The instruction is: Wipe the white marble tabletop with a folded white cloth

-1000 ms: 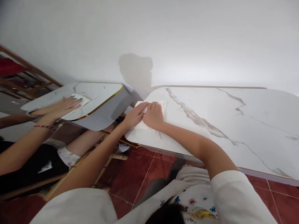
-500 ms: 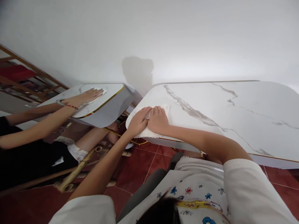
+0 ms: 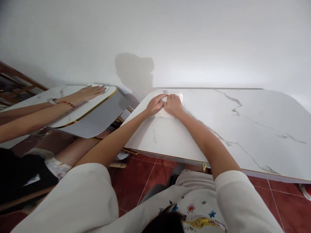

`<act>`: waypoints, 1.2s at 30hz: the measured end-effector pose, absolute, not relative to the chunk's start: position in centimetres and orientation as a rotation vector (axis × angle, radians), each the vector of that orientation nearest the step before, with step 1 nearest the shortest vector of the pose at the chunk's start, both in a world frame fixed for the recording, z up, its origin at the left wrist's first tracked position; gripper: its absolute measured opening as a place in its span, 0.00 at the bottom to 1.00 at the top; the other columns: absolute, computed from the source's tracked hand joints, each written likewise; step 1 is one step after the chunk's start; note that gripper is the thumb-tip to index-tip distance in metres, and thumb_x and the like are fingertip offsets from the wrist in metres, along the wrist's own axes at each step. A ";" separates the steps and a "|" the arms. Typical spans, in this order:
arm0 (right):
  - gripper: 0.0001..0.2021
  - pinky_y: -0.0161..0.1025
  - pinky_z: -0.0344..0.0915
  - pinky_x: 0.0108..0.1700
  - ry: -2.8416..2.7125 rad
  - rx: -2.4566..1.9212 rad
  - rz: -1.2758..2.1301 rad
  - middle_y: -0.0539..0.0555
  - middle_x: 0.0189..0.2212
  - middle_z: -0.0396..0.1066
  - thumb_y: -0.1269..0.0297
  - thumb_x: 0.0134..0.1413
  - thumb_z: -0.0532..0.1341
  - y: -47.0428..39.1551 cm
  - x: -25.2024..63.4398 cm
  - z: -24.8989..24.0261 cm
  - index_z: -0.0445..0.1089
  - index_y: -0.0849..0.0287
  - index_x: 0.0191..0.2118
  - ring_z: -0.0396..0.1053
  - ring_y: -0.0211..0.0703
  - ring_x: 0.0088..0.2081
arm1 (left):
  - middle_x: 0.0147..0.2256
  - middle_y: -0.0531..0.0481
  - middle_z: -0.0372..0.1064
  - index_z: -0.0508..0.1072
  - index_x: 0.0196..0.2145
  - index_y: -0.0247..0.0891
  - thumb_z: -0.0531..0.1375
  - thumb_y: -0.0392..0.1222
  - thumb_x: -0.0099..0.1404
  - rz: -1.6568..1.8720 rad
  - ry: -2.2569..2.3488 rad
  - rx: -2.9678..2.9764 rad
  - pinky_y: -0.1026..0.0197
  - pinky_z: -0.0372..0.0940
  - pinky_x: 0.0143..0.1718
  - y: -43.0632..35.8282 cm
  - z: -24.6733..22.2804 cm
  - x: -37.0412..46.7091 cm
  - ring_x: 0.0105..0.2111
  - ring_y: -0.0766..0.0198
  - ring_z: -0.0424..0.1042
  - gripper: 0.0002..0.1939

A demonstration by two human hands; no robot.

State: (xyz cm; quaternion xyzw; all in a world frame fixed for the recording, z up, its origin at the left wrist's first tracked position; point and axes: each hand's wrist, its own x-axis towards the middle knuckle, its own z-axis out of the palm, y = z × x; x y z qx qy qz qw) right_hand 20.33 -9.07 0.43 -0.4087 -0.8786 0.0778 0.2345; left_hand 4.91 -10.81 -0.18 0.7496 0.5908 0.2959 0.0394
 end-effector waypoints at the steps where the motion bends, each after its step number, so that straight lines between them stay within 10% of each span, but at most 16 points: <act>1: 0.24 0.49 0.50 0.64 -2.405 -1.143 0.220 0.69 0.58 0.64 0.68 0.62 0.48 -8.3 20.1 0.4 0.61 0.77 0.60 0.57 0.57 0.61 | 0.61 0.43 0.65 0.69 0.57 0.35 0.51 0.41 0.57 0.912 1.805 2.279 0.51 0.55 0.65 -9.9 -0.1 4.7 0.61 0.53 0.63 0.30; 22: 0.23 0.48 0.49 0.64 -2.347 -1.259 0.228 0.69 0.59 0.64 0.67 0.65 0.47 0.5 16.3 0.9 0.61 0.77 0.60 0.56 0.58 0.62 | 0.59 0.45 0.67 0.71 0.57 0.37 0.49 0.40 0.57 0.947 1.794 2.261 0.53 0.56 0.64 1.2 -0.8 0.7 0.60 0.55 0.64 0.30; 36: 0.27 0.54 0.47 0.66 -2.401 -1.186 0.128 0.73 0.65 0.55 0.68 0.65 0.48 -8.7 18.7 0.0 0.54 0.81 0.65 0.51 0.60 0.67 | 0.62 0.42 0.62 0.64 0.61 0.35 0.46 0.39 0.62 0.735 1.879 2.428 0.49 0.54 0.66 -10.0 0.1 4.1 0.63 0.54 0.60 0.29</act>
